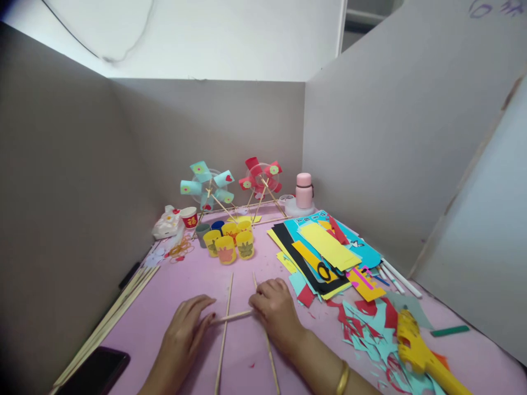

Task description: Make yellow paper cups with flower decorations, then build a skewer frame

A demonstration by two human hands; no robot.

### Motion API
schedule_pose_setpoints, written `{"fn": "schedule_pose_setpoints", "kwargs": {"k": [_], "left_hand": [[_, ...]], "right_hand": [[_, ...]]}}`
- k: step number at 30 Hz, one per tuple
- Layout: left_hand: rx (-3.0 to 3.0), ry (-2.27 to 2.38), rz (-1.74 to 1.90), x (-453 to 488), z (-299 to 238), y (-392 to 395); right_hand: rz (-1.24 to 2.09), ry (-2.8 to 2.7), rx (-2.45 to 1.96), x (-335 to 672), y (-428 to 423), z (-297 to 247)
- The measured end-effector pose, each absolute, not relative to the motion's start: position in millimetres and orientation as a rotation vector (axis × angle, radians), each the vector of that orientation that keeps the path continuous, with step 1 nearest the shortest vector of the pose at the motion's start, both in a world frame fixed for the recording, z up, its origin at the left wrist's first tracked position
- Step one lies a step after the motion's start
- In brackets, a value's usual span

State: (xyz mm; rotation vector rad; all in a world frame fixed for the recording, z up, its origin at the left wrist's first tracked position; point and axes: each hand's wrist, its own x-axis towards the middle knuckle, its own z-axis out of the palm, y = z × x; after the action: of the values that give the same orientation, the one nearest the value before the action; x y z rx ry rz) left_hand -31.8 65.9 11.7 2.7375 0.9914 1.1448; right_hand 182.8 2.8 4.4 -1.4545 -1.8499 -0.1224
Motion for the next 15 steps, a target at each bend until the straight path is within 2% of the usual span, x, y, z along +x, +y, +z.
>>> {"fn": "schedule_pose_setpoints", "kwargs": {"k": [5,11,15], "left_hand": [[2.677,1.131,1.091,-32,17,58],[2.516,1.399,0.391,-19,32,29],[2.452,1.526,0.164,-9,36,16]], "right_hand": [[0.001,-1.827,-1.529,187,4,3],[0.176,-2.015,-1.489,176,-5,12],[0.212,-1.975,-1.555,174,-4,18]]}}
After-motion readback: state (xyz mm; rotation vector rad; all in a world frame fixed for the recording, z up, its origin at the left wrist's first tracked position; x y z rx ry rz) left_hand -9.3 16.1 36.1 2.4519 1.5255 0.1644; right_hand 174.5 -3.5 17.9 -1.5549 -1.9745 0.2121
